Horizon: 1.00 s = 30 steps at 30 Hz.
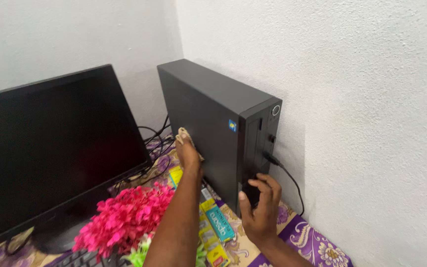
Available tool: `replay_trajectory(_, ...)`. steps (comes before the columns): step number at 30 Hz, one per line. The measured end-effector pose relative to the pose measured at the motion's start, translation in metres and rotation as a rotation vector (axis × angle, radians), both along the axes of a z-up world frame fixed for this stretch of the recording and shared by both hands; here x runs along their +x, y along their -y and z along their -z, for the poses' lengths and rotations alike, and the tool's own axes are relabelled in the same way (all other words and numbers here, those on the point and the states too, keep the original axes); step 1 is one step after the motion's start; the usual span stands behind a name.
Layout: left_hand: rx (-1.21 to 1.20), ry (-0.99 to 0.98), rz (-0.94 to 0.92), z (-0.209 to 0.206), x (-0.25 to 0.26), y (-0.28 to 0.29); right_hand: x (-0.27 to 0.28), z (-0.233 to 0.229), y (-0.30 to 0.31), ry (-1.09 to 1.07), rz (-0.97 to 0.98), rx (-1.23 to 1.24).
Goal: The person wipes the exterior of a desktop computer tower, then cleans two small potted artificial plants, and finally wipes several packaged stationery items on a desk. The person uses a cloth to clean each object individually and places them back on the desk.
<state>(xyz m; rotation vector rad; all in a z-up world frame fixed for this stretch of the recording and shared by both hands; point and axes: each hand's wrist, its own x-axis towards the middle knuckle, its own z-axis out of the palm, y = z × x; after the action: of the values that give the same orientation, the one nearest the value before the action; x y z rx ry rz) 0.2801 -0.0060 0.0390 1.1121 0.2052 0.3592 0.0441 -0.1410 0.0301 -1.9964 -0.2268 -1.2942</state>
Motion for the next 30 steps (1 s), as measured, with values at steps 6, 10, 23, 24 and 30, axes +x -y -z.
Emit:
replay_trajectory(6, 0.045, -0.009, -0.057, 0.023, 0.051, -0.018, 0.0, 0.001, 0.004, -0.033, -0.018, 0.045)
replay_trajectory(10, -0.127, -0.065, 0.049, 0.02, 0.048, -0.024, 0.004, 0.0, 0.006, -0.027, -0.022, 0.046)
replay_trajectory(23, 0.041, -0.067, -0.033, 0.001, -0.014, 0.014, 0.001, -0.009, 0.005, 0.014, -0.027, 0.058)
replay_trajectory(24, 0.025, -0.016, -0.029, 0.002, -0.021, 0.02, 0.001, -0.009, 0.005, 0.021, -0.025, 0.058)
replay_trajectory(30, 0.167, -0.052, -0.044, -0.008, -0.094, 0.047, 0.0, -0.008, 0.006, 0.061, -0.042, 0.07)
